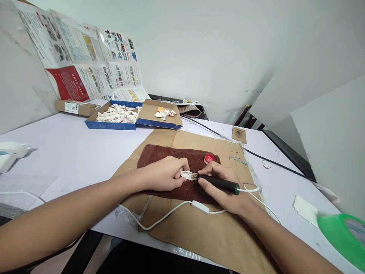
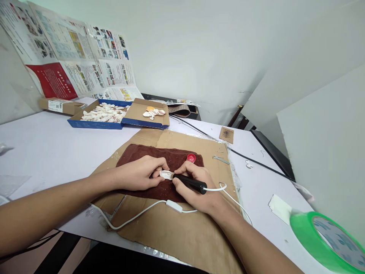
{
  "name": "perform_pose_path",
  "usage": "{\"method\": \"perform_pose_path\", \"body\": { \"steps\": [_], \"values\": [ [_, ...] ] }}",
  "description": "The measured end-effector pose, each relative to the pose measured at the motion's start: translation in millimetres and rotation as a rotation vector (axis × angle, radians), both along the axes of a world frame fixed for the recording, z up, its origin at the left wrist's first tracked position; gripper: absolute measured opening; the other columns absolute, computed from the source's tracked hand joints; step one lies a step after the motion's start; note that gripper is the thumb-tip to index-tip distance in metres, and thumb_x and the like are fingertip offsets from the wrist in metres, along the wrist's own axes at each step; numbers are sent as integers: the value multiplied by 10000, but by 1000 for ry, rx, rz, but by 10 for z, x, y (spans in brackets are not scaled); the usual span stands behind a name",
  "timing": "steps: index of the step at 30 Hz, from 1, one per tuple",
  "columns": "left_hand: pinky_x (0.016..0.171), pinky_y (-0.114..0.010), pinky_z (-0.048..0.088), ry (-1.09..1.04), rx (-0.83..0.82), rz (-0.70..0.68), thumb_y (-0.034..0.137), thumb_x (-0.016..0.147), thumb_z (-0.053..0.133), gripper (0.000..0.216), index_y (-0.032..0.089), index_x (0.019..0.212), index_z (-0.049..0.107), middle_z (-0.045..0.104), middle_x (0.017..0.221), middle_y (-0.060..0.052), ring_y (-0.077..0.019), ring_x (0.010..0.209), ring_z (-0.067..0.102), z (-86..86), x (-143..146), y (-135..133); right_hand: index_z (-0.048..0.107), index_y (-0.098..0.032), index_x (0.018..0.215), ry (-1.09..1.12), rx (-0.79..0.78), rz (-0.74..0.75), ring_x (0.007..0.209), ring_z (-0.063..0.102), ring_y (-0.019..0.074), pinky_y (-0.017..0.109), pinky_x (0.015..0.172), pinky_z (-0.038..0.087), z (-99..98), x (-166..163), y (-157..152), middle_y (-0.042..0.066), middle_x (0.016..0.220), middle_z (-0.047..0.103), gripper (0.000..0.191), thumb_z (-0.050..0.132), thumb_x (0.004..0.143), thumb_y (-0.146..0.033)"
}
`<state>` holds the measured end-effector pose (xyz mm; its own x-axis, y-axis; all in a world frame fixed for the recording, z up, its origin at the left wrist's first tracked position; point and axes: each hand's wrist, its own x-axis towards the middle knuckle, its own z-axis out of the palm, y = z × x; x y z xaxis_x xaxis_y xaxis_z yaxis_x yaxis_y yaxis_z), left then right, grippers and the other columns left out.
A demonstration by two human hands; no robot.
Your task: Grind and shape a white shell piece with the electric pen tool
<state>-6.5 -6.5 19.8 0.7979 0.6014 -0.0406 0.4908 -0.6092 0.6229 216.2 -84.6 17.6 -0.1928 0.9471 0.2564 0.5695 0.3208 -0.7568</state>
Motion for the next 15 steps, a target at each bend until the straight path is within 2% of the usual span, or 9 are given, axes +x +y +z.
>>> {"method": "perform_pose_path", "body": {
  "steps": [4,9,15],
  "values": [
    [628,-271,388,0,-13,4,134,849,610,186,194,1026,618,642,711,42,-156,675,609,12,1,-6,643,-231,819,-6,4,3,581,508,148,293,560,423,8,-1,-9,-15,656,610,89,659,850,-313],
    [634,-272,404,-4,-89,14,217,910,629,136,195,1043,613,672,736,46,-151,677,618,22,7,12,713,-227,889,-14,-12,27,571,544,144,281,528,428,36,-21,-27,-4,703,679,99,687,860,-318],
    [639,-272,405,25,-78,34,247,933,627,138,198,1062,621,681,754,39,-157,699,626,32,13,18,752,-237,904,-5,-6,-31,716,687,188,317,668,527,61,-61,-16,33,852,793,112,676,891,-319]
  ]
}}
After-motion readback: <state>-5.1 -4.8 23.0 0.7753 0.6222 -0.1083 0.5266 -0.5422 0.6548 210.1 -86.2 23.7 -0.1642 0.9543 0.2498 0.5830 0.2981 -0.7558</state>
